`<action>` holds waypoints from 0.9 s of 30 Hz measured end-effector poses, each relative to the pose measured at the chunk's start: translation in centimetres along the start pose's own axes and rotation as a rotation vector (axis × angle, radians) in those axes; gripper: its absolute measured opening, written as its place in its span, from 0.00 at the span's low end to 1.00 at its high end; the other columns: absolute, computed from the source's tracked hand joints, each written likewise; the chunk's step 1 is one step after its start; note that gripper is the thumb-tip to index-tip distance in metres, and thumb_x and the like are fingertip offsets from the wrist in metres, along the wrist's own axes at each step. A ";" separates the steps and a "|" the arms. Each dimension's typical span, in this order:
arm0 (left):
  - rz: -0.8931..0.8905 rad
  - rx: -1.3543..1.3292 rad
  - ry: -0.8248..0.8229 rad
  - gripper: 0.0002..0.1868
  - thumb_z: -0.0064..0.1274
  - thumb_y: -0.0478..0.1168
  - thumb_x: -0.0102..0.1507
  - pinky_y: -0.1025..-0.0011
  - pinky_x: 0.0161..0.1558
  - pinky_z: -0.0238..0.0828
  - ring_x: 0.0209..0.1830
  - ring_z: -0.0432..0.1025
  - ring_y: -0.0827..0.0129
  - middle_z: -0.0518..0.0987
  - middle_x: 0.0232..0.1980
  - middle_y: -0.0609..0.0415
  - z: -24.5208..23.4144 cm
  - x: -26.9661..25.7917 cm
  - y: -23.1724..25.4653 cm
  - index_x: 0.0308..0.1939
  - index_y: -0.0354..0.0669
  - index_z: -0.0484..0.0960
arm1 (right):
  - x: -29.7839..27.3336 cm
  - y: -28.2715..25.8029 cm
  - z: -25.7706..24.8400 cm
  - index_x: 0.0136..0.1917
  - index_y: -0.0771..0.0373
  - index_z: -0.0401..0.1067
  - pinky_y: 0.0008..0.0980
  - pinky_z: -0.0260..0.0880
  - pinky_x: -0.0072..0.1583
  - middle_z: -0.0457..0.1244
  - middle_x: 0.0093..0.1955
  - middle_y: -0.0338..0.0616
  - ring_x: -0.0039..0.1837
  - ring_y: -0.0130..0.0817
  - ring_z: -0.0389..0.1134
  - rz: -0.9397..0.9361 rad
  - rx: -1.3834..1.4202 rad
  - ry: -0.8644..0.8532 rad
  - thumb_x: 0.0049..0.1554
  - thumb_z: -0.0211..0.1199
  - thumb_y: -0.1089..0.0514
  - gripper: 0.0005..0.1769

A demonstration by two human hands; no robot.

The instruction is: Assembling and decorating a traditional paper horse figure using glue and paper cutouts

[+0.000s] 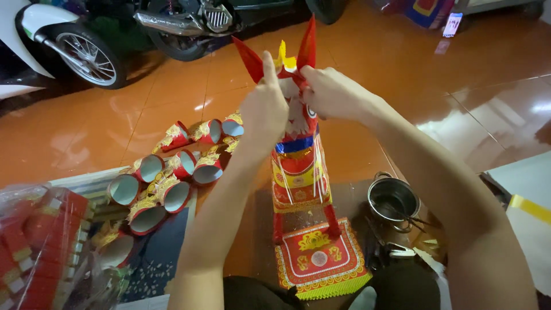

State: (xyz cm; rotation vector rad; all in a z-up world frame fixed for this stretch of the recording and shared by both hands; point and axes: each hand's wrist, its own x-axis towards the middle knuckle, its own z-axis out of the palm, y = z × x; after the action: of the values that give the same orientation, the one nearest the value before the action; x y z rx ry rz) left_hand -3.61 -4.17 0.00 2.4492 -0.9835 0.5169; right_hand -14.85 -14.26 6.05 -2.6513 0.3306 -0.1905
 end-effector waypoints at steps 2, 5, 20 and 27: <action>0.043 0.010 -0.001 0.39 0.40 0.33 0.60 0.51 0.28 0.70 0.30 0.76 0.47 0.80 0.33 0.45 -0.2 0.8 -0.6 0.75 0.40 0.46 | 0.8 0.7 0.4 0.41 0.67 0.57 0.47 0.63 0.36 0.64 0.40 0.60 0.33 0.53 0.67 -0.020 -0.007 0.043 0.62 0.39 0.57 0.12; 0.068 0.061 -0.033 0.37 0.39 0.32 0.60 0.51 0.30 0.70 0.30 0.76 0.46 0.81 0.32 0.42 -1.8 1.5 -0.4 0.74 0.37 0.49 | 1.6 1.4 1.3 0.42 0.67 0.60 0.54 0.63 0.39 0.65 0.42 0.62 0.39 0.61 0.66 -0.067 -0.072 0.107 0.63 0.39 0.54 0.15; 0.165 0.074 0.063 0.25 0.37 0.39 0.70 0.57 0.25 0.69 0.25 0.73 0.53 0.78 0.28 0.46 -2.8 1.8 -1.6 0.73 0.53 0.60 | 0.7 1.3 1.2 0.50 0.64 0.57 0.54 0.61 0.40 0.64 0.45 0.61 0.42 0.62 0.64 -0.038 -0.083 0.111 0.63 0.38 0.55 0.12; 0.222 0.062 0.369 0.22 0.57 0.44 0.62 0.53 0.29 0.70 0.36 0.77 0.49 0.82 0.43 0.51 -3.2 2.3 -0.7 0.60 0.52 0.73 | 2.6 3.4 2.7 0.53 0.64 0.58 0.62 0.60 0.43 0.64 0.43 0.73 0.46 0.75 0.64 -0.122 -0.127 0.182 0.58 0.42 0.57 0.12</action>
State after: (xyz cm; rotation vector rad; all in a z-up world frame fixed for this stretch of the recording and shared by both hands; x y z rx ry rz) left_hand -2.11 -3.28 3.63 2.1935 -1.0936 1.0451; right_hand -12.55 -16.73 2.25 -2.7880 0.2464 -0.4662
